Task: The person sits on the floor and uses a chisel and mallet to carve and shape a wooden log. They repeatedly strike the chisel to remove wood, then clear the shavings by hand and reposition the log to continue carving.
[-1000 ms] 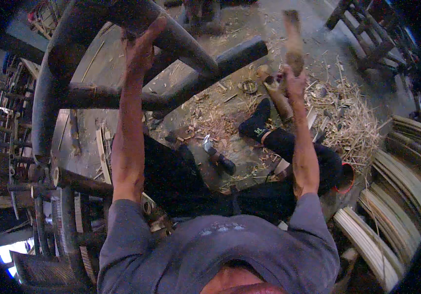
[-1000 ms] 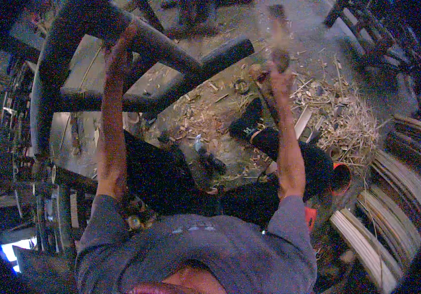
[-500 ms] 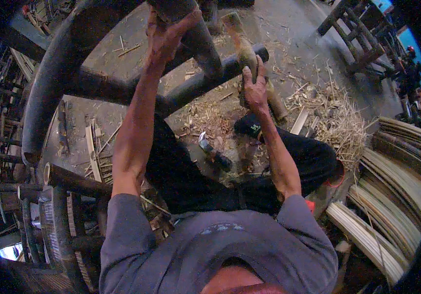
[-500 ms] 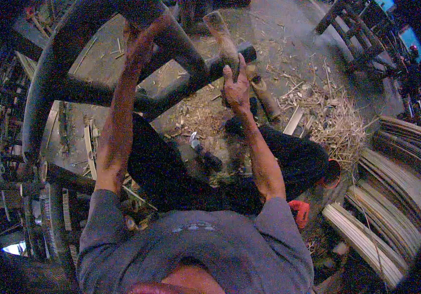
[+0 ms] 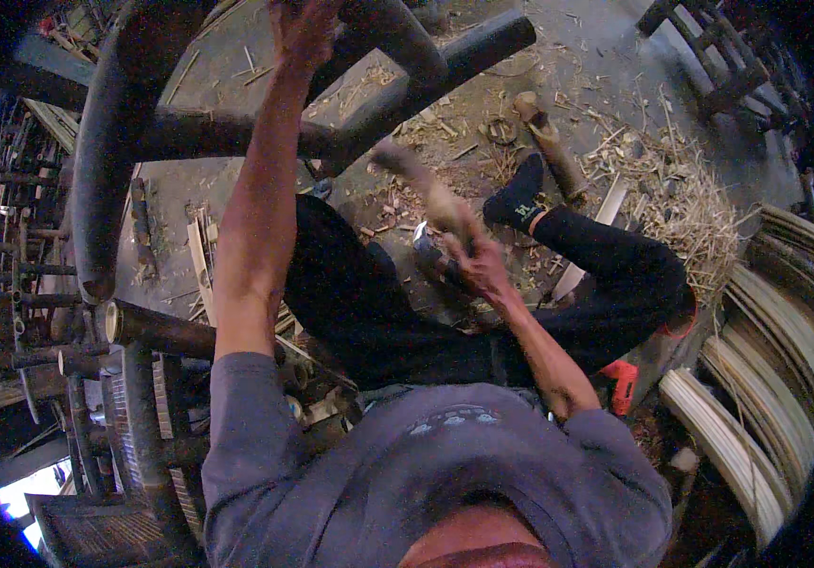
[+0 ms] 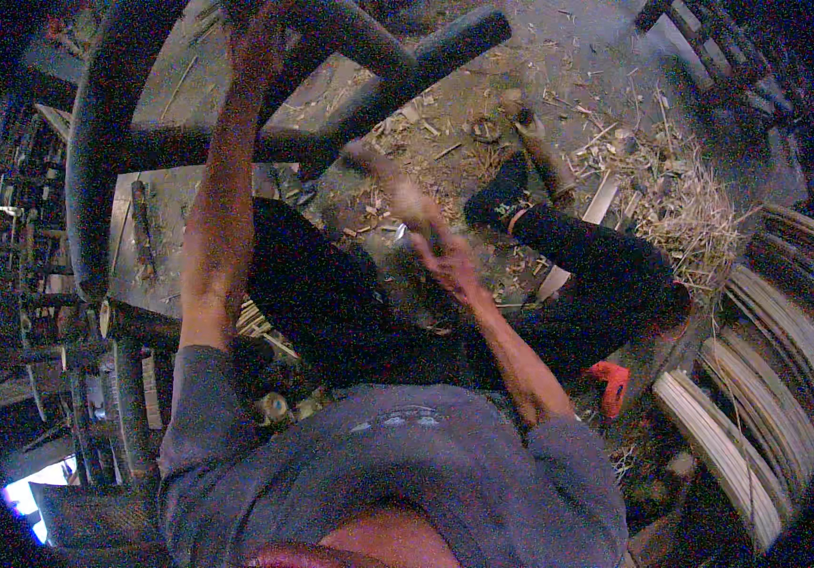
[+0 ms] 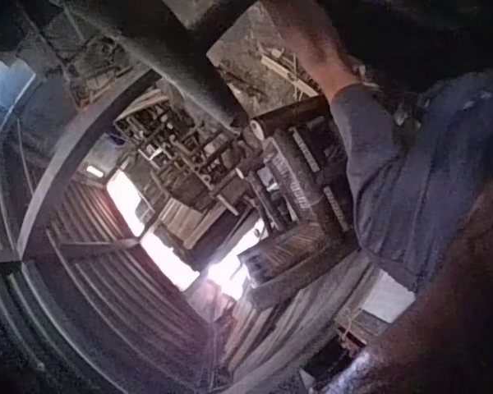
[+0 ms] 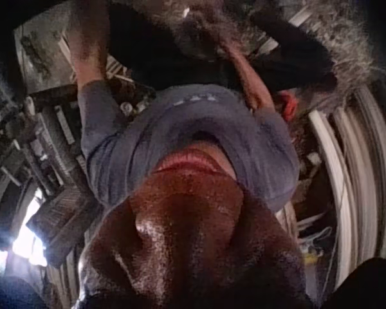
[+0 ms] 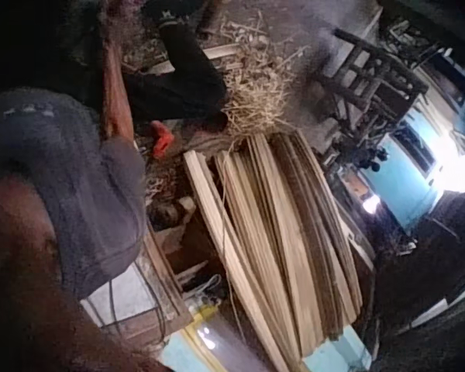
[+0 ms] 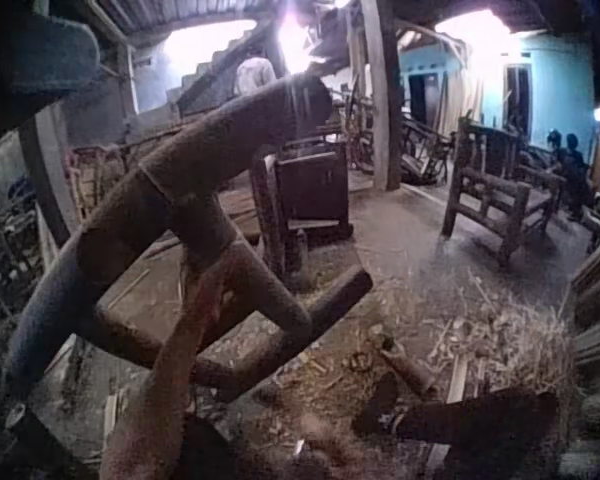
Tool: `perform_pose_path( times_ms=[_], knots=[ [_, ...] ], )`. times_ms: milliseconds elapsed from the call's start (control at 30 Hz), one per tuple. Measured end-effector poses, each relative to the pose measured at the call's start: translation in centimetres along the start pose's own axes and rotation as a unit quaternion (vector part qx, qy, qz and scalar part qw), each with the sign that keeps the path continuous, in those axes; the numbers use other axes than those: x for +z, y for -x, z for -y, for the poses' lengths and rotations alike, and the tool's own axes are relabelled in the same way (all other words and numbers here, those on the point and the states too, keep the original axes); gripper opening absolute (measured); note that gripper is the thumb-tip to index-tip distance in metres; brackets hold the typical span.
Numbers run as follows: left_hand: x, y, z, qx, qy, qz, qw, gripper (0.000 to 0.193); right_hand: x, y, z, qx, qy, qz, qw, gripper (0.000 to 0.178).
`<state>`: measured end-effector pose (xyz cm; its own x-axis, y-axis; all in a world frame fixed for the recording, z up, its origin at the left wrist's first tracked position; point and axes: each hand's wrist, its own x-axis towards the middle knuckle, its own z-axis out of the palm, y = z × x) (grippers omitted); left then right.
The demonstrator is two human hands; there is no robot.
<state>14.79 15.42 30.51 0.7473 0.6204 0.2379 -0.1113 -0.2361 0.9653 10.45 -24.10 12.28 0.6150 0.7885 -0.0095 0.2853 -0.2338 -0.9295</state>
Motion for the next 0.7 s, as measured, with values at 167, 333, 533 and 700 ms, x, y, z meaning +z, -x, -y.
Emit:
perform_pose_path(
  times_ms=[167,333,533,700],
  knots=[
    [9.3,1.7,-0.5,0.096,0.138,0.010,0.986,0.042,5.6,-5.7,0.1,-0.132,0.021,0.088,0.987,0.058],
    [7.5,3.8,-3.7,0.117,0.093,-0.017,0.989,0.043,12.9,-9.9,2.4,-0.149,-0.077,0.164,0.972,0.061],
    [9.7,4.0,-3.8,0.131,0.096,-0.011,0.987,0.044,13.6,-10.0,0.8,-0.017,0.049,0.082,0.995,0.066],
    [9.5,4.1,-3.8,0.123,0.089,-0.006,0.988,0.045,12.7,-9.0,0.7,0.082,-0.022,-0.002,0.996,0.066]
  ],
)
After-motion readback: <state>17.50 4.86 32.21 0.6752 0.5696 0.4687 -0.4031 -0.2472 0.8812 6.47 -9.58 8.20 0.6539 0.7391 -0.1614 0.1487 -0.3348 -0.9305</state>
